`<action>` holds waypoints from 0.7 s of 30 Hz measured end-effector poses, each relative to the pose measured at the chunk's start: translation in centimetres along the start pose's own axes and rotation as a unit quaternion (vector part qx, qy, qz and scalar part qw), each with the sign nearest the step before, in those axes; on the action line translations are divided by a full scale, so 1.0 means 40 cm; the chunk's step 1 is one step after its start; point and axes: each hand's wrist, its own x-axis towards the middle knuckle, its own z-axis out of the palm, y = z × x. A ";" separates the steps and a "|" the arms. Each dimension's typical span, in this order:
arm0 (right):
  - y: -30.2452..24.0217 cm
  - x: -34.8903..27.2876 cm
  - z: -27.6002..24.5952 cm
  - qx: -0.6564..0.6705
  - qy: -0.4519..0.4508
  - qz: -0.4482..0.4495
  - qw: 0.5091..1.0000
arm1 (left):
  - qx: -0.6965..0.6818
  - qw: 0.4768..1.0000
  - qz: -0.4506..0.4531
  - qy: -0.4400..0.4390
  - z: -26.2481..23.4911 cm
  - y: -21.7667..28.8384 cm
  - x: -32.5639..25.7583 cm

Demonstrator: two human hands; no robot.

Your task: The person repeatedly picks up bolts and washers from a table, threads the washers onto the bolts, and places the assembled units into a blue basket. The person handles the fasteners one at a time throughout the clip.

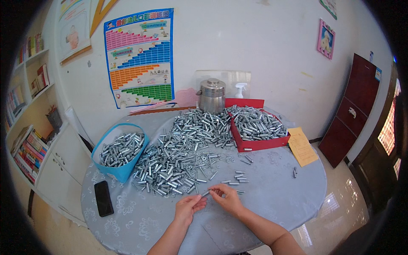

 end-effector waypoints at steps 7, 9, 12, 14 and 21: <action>0.004 0.019 -0.023 0.018 -0.010 0.011 1.000 | -0.004 1.000 0.012 -0.012 -0.009 -0.010 0.008; 0.023 0.038 -0.042 0.005 0.015 0.028 1.000 | -0.019 0.999 0.026 -0.010 -0.015 -0.010 0.011; 0.082 0.091 -0.090 -0.077 0.048 0.054 0.994 | -0.035 0.999 0.038 -0.011 -0.019 -0.007 0.017; 0.099 0.133 -0.111 -0.168 0.032 0.046 0.984 | -0.038 0.998 0.042 -0.004 -0.016 -0.004 0.013; 0.180 0.235 -0.085 -0.327 0.006 -0.028 0.945 | -0.036 0.998 0.042 0.000 -0.018 0.002 0.015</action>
